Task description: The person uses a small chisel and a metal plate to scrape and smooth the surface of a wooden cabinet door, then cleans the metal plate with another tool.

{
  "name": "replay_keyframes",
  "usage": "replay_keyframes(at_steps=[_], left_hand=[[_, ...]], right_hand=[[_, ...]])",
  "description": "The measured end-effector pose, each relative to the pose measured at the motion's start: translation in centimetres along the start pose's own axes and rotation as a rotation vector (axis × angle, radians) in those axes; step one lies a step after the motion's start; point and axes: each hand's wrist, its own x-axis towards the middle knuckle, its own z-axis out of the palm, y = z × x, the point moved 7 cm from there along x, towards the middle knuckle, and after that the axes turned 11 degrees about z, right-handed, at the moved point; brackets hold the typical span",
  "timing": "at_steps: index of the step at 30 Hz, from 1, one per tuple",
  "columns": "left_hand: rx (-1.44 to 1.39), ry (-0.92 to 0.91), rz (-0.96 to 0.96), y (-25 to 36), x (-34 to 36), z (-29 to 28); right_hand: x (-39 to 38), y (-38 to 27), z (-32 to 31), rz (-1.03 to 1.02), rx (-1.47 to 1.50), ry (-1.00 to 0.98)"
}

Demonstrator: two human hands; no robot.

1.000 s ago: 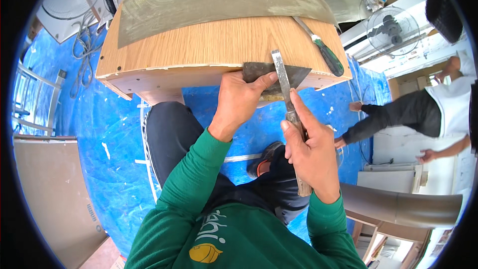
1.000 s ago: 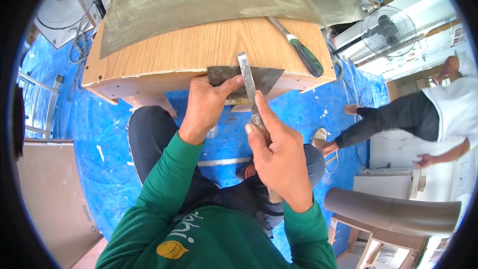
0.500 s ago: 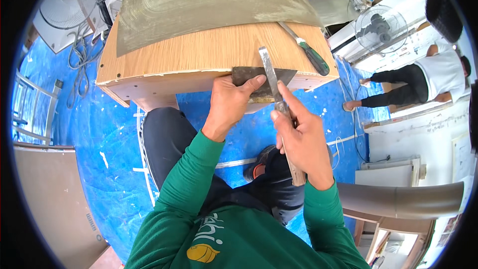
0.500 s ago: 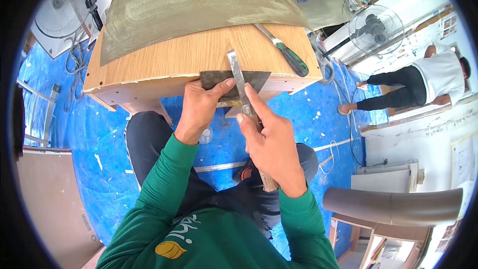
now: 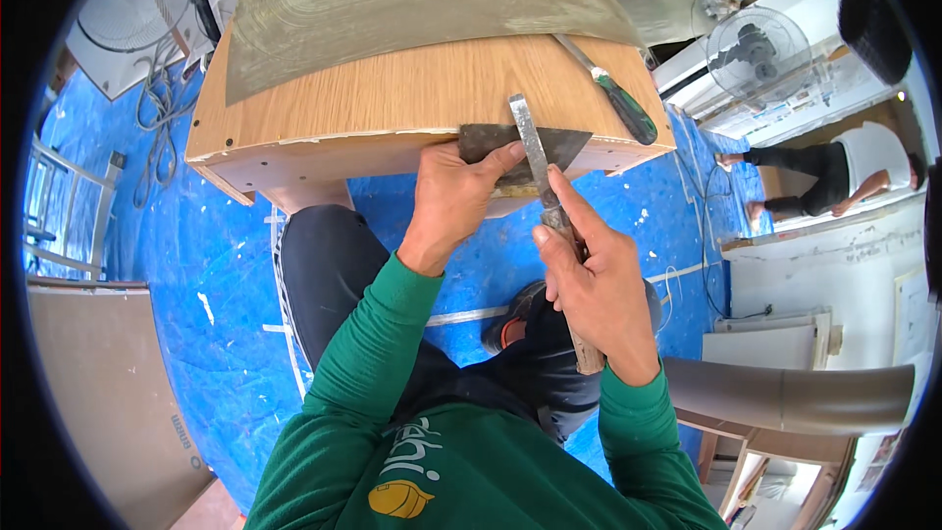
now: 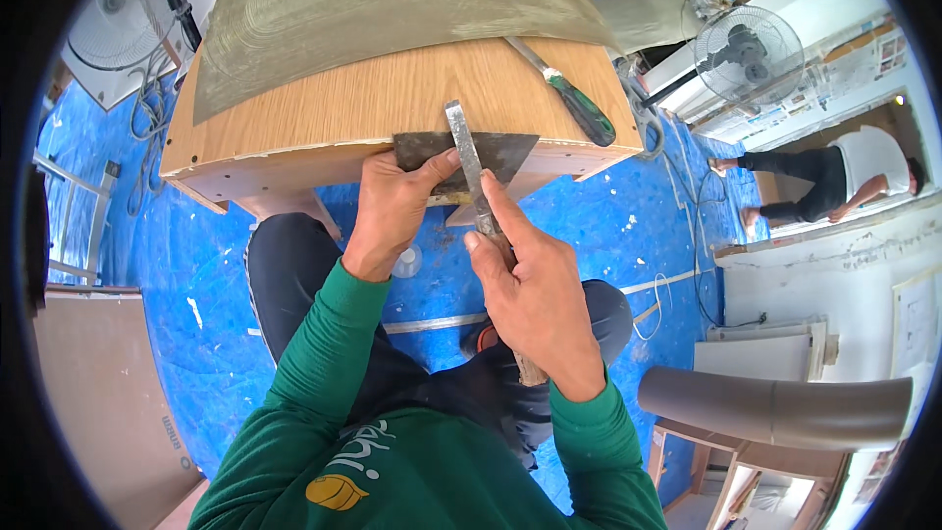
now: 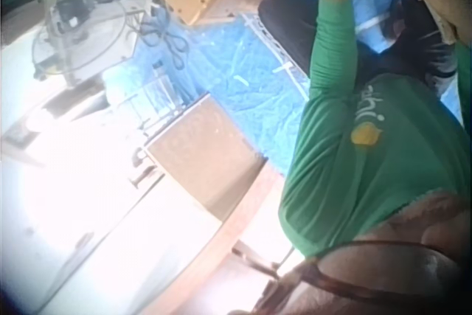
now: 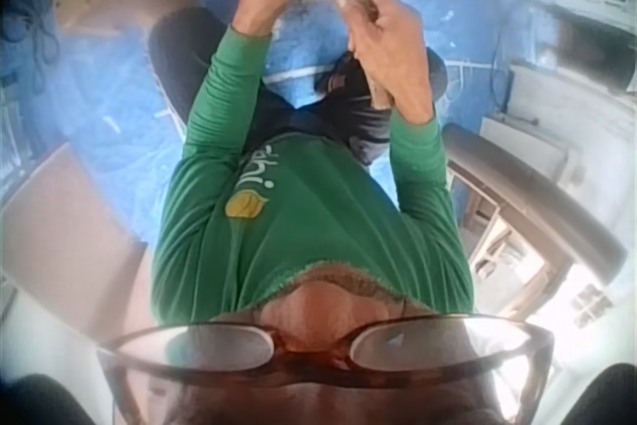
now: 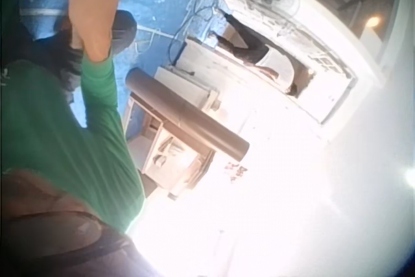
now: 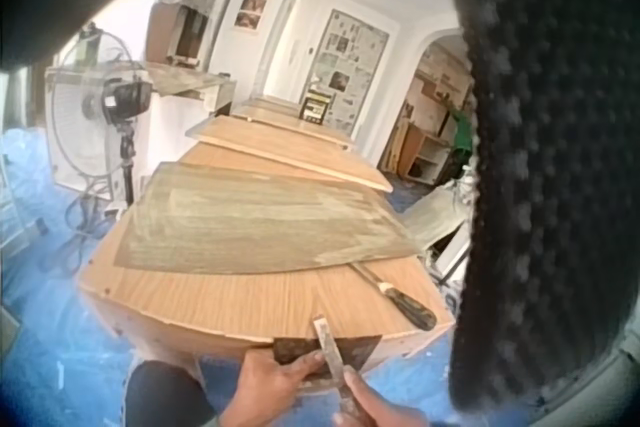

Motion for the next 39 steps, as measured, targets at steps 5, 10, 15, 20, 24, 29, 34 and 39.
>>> replay_keyframes(at_steps=[5, 10, 15, 20, 24, 29, 34, 39], left_hand=[[-0.014, 0.017, 0.026, -0.5, -0.2, 0.2], [0.007, -0.020, 0.014, -1.0, 0.2, -0.4], [-0.054, -0.048, -0.095, -0.6, -0.4, 0.2], [-0.290, -0.100, -0.223, 0.2, -1.3, 0.4], [-0.290, -0.143, -0.280, 1.1, -2.7, 1.0], [-0.347, -0.109, -0.234, 2.6, -4.5, 2.6], [-0.292, -0.123, -0.260, 3.0, -5.8, 3.1], [-0.221, -0.110, -0.236, 2.7, -6.4, 3.1]], right_hand=[[-0.2, -1.1, 0.4, -0.066, -0.123, 0.072], [5.4, -5.1, 1.0, -0.261, -0.247, 0.106], [1.1, -1.1, -1.4, -0.073, 0.232, 0.175], [-1.6, 6.4, -3.1, -0.034, 0.431, 0.372], [-2.0, 8.7, -3.6, -0.125, 0.572, 0.395], [-1.8, 7.8, -3.2, -0.155, 0.653, 0.287], [0.0, 9.6, -1.8, -0.172, 0.741, 0.125], [0.6, 11.0, -1.2, -0.169, 0.820, 0.127]])
